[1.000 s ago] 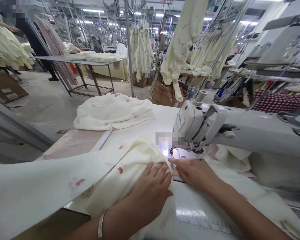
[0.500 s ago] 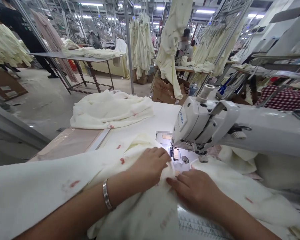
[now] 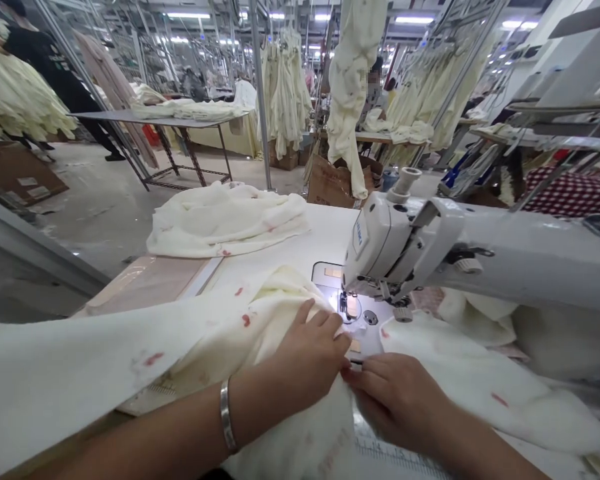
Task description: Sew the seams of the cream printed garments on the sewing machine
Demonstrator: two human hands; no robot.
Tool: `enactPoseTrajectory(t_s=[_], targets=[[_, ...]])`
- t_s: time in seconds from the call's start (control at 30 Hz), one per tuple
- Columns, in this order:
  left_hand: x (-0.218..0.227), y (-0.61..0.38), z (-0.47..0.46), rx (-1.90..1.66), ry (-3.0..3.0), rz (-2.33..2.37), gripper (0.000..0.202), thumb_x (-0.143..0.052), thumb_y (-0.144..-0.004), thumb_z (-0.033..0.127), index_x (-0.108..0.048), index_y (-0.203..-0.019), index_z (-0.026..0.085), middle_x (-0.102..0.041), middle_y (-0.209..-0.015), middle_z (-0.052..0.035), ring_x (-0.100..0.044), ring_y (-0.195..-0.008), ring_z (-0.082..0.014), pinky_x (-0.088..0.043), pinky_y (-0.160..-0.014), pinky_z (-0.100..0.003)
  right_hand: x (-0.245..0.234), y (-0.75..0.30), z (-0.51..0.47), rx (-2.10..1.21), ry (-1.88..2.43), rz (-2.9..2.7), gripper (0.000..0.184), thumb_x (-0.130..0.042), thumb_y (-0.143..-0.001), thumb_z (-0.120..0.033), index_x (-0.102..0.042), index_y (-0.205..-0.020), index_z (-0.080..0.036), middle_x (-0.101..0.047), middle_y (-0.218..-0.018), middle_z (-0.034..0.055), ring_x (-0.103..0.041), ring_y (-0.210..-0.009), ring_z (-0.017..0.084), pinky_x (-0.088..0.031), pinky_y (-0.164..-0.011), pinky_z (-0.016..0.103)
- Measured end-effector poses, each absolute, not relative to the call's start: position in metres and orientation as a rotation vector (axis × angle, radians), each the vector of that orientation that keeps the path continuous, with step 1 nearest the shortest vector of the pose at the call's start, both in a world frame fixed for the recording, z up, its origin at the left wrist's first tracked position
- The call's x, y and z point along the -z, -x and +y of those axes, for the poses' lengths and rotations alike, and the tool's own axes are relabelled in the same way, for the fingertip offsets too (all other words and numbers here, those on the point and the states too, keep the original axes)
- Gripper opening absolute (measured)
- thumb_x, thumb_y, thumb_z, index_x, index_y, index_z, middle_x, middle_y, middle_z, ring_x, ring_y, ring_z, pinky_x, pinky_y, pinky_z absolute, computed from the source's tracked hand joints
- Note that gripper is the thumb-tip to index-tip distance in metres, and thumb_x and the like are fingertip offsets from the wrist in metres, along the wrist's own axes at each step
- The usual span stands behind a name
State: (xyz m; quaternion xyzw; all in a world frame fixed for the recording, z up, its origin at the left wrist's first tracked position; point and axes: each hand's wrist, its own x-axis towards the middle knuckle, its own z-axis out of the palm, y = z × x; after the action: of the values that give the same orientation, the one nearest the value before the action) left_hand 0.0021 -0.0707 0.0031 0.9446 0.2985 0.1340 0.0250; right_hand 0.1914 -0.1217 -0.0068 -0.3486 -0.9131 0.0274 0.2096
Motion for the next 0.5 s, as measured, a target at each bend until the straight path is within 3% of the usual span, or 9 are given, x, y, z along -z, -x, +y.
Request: enactPoseTrajectory(t_s=[0.1, 0.23, 0.3, 0.37, 0.43, 0.5], targets=[[-0.002, 0.003, -0.069, -0.425, -2.916, 0.922, 0.033, -0.045, -0.088, 0.019, -0.047, -0.122, 0.020, -0.050, -0.124, -0.0066, -0.040, -0.118, -0.0212, -0.017, -0.106, -0.047, 0.003, -0.194, -0.122, -0.158, 1.024, -2.572, 0.019, -0.041, -0.087, -0.014, -0.056, -0.096, -0.020, -0.053, -0.061, -0.0015, -0.041, -0.053, 0.013, -0.024, -0.052, 0.027], [-0.019, 0.006, -0.036, -0.439, -2.896, 1.172, 0.034, -0.046, -0.090, 0.024, -0.046, -0.122, 0.016, -0.048, -0.127, -0.0112, -0.032, -0.126, -0.0276, -0.001, -0.104, -0.062, 0.001, -0.194, -0.122, -0.138, 1.035, -2.587, 0.017, -0.041, -0.087, -0.015, -0.057, -0.092, -0.020, -0.052, -0.060, -0.0015, -0.039, -0.052, 0.013, -0.021, -0.052, 0.027], [-0.026, 0.003, -0.019, -0.316, -2.802, 1.169, 0.023, -0.056, -0.084, 0.027, -0.058, -0.104, 0.017, -0.059, -0.106, -0.0083, -0.046, -0.112, -0.0282, -0.010, -0.101, -0.063, 0.003, -0.192, -0.122, -0.117, 1.027, -2.561, 0.017, -0.041, -0.087, -0.014, -0.057, -0.090, -0.019, -0.051, -0.060, -0.0014, -0.038, -0.052, 0.013, -0.021, -0.051, 0.027], [-0.030, -0.002, -0.007, -0.222, -2.727, 1.081, 0.008, -0.060, -0.079, 0.024, -0.062, -0.085, 0.019, -0.060, -0.087, -0.0026, -0.054, -0.092, -0.0221, -0.029, -0.097, -0.051, 0.006, -0.191, -0.124, -0.106, 1.021, -2.534, 0.017, -0.041, -0.087, -0.014, -0.058, -0.089, -0.019, -0.051, -0.060, -0.0010, -0.039, -0.053, 0.013, -0.021, -0.052, 0.028], [-0.029, -0.008, -0.004, -0.246, -2.707, 1.055, 0.003, -0.058, -0.078, 0.020, -0.060, -0.079, 0.019, -0.058, -0.083, -0.0009, -0.054, -0.084, -0.0184, -0.038, -0.089, -0.040, 0.008, -0.189, -0.125, -0.110, 1.031, -2.525, 0.018, -0.041, -0.087, -0.014, -0.058, -0.090, -0.018, -0.052, -0.061, -0.0004, -0.039, -0.054, 0.014, -0.022, -0.052, 0.028], [-0.027, -0.012, -0.008, -0.325, -2.701, 1.130, 0.009, -0.056, -0.076, 0.016, -0.059, -0.085, 0.018, -0.057, -0.088, -0.0031, -0.053, -0.088, -0.0200, -0.038, -0.087, -0.039, 0.009, -0.189, -0.126, -0.111, 1.046, -2.521, 0.018, -0.041, -0.087, -0.014, -0.059, -0.089, -0.019, -0.052, -0.061, -0.0002, -0.040, -0.055, 0.014, -0.023, -0.053, 0.028]])
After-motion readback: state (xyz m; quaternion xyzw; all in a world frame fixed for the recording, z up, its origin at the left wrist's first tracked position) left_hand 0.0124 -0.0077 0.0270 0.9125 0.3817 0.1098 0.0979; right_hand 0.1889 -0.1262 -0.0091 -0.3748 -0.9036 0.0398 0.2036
